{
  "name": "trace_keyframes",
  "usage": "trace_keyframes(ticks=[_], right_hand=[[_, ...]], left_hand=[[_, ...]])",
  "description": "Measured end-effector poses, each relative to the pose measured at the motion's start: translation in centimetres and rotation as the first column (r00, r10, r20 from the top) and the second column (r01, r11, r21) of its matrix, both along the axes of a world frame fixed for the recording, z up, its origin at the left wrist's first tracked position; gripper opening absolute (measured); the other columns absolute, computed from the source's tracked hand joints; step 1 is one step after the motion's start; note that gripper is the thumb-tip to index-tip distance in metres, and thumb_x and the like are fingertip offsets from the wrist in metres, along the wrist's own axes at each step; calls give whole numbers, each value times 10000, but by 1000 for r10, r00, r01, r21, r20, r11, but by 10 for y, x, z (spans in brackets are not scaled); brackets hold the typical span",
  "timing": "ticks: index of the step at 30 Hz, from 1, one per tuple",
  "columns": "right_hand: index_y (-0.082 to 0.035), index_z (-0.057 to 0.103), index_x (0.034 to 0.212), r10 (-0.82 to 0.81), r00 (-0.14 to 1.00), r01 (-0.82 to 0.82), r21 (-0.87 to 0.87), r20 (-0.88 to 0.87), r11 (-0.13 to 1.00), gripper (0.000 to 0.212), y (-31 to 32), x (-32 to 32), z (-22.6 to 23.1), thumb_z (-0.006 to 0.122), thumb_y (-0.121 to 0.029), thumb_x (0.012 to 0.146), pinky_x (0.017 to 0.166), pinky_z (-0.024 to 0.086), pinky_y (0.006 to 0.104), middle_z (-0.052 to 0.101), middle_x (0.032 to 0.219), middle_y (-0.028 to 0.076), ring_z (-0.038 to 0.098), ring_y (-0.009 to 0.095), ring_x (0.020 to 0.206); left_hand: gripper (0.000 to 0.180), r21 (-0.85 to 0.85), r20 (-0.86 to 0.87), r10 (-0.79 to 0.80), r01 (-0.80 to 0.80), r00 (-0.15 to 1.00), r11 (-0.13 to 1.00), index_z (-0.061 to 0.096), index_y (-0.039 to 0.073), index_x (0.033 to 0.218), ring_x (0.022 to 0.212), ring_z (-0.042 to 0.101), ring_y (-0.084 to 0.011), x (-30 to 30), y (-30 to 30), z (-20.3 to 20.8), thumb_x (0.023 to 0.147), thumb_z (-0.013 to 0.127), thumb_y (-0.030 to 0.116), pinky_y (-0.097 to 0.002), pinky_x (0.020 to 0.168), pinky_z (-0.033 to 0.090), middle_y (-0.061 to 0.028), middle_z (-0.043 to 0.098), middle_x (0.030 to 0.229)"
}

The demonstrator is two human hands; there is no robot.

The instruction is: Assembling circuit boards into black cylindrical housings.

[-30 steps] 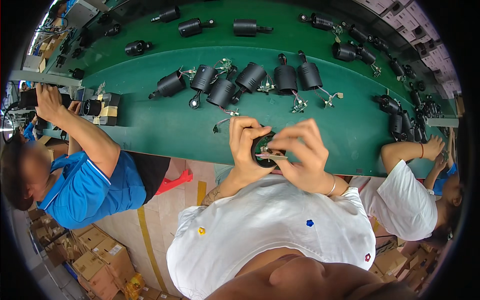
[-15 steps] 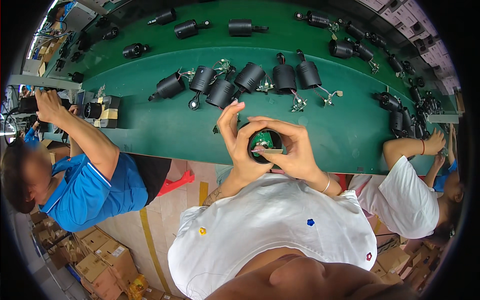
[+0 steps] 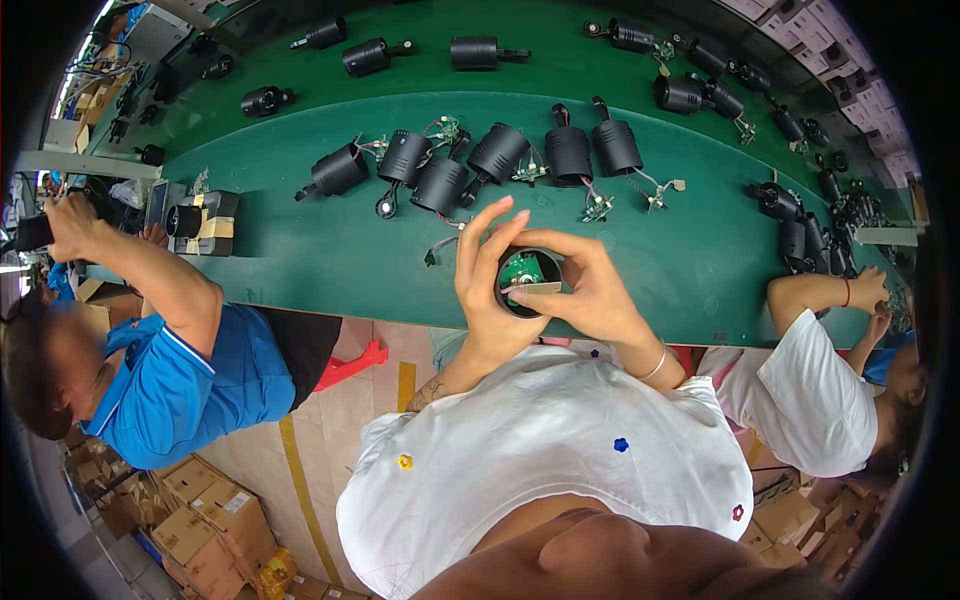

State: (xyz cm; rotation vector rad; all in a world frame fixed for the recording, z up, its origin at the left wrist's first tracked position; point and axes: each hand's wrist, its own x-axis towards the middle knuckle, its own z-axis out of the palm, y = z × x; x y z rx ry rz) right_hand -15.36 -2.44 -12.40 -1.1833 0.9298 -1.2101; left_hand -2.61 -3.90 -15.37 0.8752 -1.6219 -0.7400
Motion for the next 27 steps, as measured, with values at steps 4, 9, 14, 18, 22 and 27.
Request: trace_keyframes(ticks=[4,9,14,18,22,27], right_hand=[[15,648,1159,-39,997,44,-83,66,996,538,-7,-2,-3,765,40,635,858,484,296,674,1004,118,616,199,902],[-17,705,1053,-223,974,203,-256,-49,945,415,-6,-13,-5,797,1,648,730,459,248,664,837,53,569,147,750],[-15,735,947,-149,974,108,-227,-172,968,301,-1,-18,6,797,-2,653,648,419,239,636,759,32,510,131,680],[-16,746,881,-196,956,127,-294,-218,947,227,2,-16,15,784,7,659,605,395,241,645,759,41,477,122,654],[-15,741,873,-237,940,127,-392,-246,911,218,5,-12,27,768,29,661,585,415,233,649,740,45,503,126,667],[0,727,840,-322,909,190,-423,-266,886,183,4,-8,31,750,52,667,579,441,225,652,723,47,531,129,685]], left_hand=[[827,29,-28,29,-29,999,999,498,45,1341,1152,543,-288,-2,-1,5,559,770,47,-387,948,474,-181,477,1374],[821,74,-54,67,-63,996,995,502,34,1343,1147,547,-283,-3,-3,7,566,768,35,-367,916,487,-182,487,1370],[784,58,18,71,-72,997,996,515,22,1309,1089,574,-278,-3,1,-1,570,778,29,-353,888,494,-164,566,1274],[752,153,50,29,-36,998,988,520,14,1275,997,600,-271,-1,6,-8,575,792,36,-354,854,497,-137,630,1158],[683,-121,206,160,-137,965,983,542,17,1196,864,596,-260,-3,-1,-12,570,814,46,-362,788,494,-94,656,982],[606,-83,140,176,-165,974,983,568,20,1127,850,559,-289,-10,1,-9,579,817,84,-401,764,487,-110,612,1026]])
